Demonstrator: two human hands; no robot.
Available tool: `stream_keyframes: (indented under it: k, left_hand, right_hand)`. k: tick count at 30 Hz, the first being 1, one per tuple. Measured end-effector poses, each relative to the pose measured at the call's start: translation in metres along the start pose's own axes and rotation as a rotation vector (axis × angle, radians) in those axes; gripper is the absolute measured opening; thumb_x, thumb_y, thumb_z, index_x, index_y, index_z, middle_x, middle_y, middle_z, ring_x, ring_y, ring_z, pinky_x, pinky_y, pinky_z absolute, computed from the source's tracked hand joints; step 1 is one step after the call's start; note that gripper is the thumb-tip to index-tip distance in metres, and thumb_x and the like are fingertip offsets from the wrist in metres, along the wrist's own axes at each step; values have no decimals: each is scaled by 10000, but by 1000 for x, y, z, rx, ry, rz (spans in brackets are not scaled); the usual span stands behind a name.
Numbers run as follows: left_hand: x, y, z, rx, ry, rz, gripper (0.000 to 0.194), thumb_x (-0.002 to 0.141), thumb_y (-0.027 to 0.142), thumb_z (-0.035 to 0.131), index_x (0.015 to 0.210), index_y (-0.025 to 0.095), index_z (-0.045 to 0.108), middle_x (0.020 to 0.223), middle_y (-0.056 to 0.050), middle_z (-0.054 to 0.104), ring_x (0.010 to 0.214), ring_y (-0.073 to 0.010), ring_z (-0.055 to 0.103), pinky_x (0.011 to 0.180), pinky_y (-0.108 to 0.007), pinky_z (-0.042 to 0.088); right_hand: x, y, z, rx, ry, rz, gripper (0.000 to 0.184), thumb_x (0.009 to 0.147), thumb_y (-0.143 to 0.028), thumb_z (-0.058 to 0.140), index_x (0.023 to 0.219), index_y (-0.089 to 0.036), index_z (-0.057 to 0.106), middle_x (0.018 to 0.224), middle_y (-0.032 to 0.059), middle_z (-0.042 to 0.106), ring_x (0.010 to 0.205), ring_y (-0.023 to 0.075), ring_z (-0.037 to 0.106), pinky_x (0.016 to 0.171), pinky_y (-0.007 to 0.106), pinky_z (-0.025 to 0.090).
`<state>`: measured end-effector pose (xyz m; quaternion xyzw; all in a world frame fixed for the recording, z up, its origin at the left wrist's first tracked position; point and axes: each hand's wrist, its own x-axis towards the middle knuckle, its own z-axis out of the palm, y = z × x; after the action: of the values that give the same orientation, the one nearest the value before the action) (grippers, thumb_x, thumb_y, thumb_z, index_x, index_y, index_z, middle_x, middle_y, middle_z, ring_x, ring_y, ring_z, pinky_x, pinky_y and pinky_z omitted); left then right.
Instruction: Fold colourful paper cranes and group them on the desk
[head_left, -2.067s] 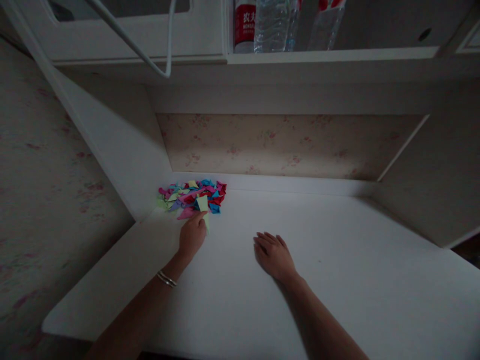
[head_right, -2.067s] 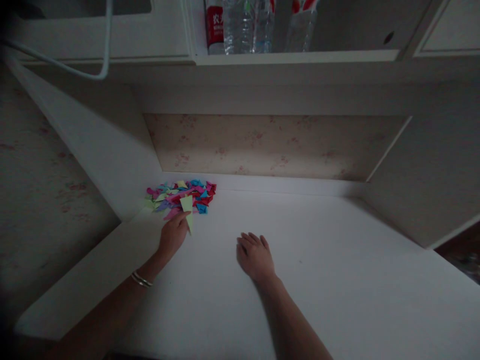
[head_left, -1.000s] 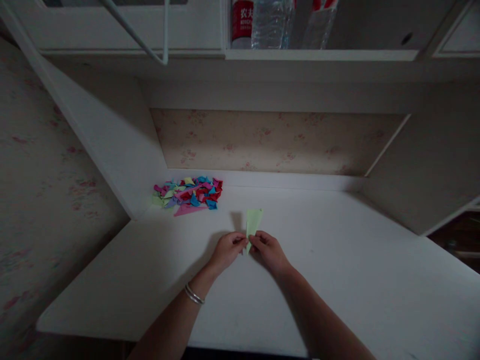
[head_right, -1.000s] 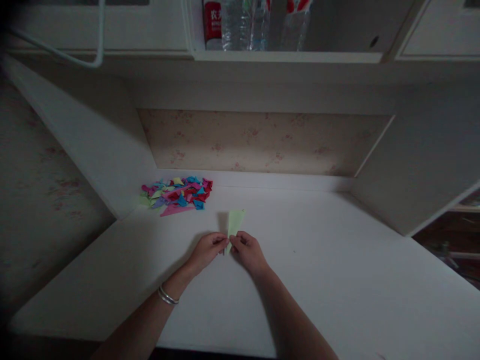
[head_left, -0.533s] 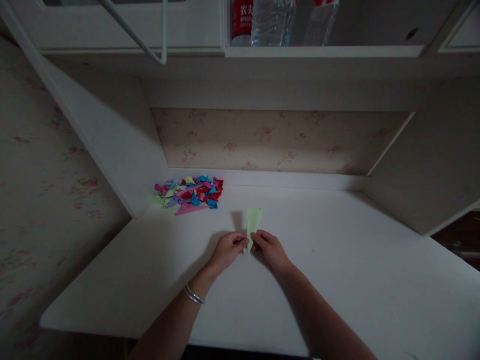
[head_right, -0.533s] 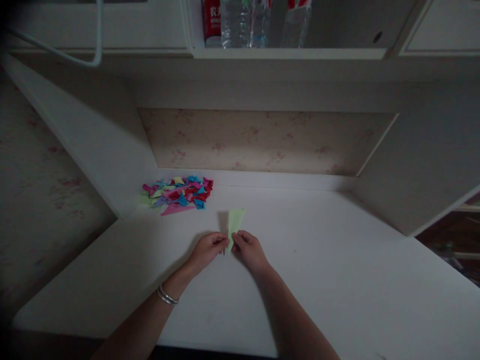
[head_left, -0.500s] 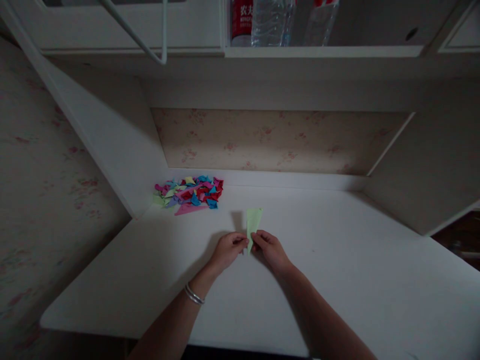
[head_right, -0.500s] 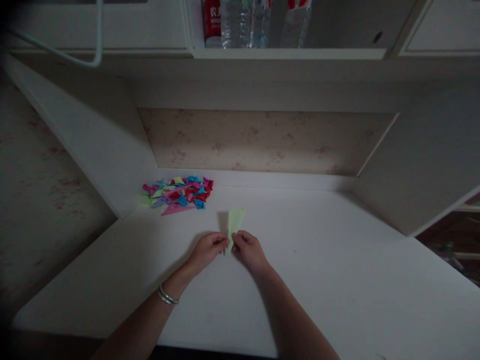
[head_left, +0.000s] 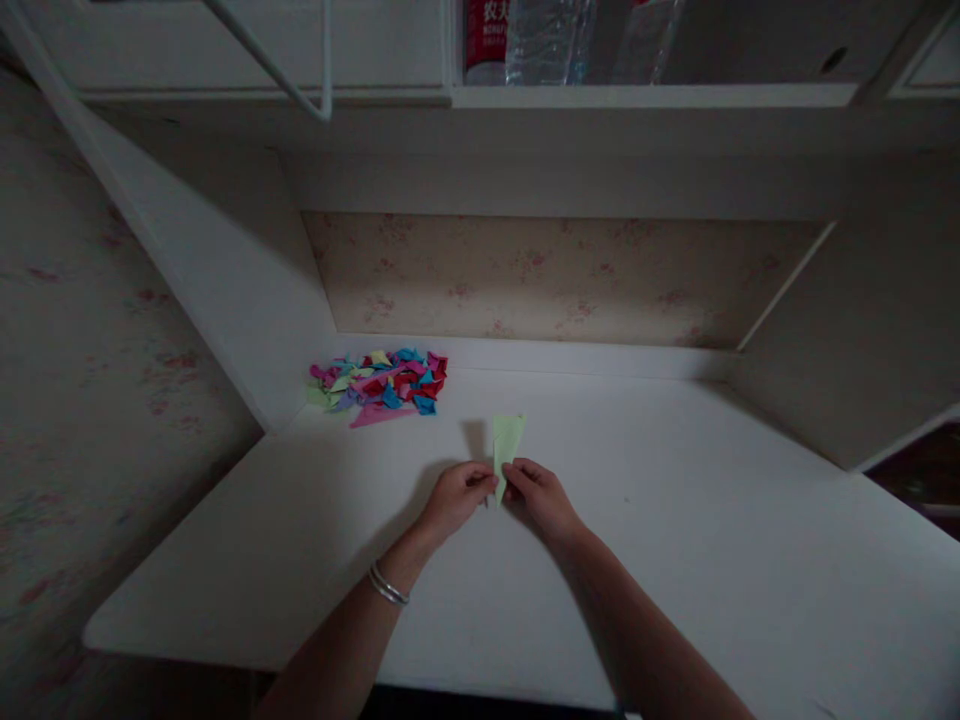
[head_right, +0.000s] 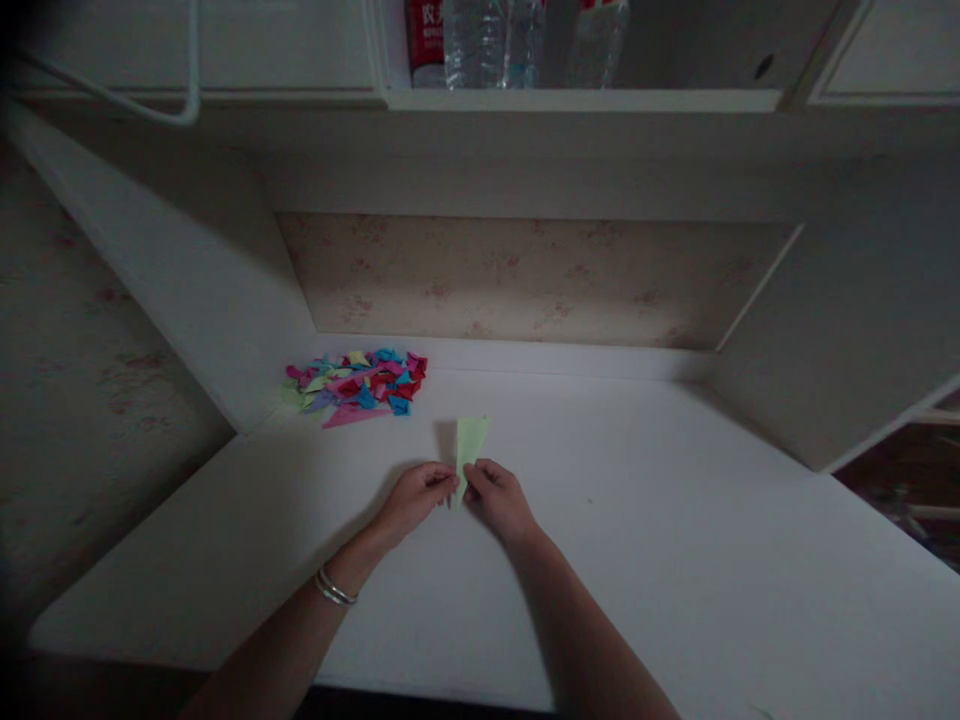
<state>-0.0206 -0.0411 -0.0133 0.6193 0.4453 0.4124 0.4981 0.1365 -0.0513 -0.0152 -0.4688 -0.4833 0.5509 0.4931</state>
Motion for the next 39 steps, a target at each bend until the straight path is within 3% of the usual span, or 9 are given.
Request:
stream_keyframes:
  k: [26,39]
  left_hand:
    - [-1,4,0,19,2,-21,203,751,324,592,791,138,664,678,-2,635,583,-114,520,559,-226,387]
    - [-1,7,0,47,0,-25,249,753,366,585,810,147,687,710,-13,658,598,-123,533,566,-234,397]
  right_hand:
    - [3,9,-3,-13,-8,-22,355,764,-520,629,719,-169,603,584,-14,549,533,105,451,526,236,317]
    - [1,0,-1,51,-27,1,382,730,-539,655,676,-162,616,569,-9,549,525,106,448,520,239,319]
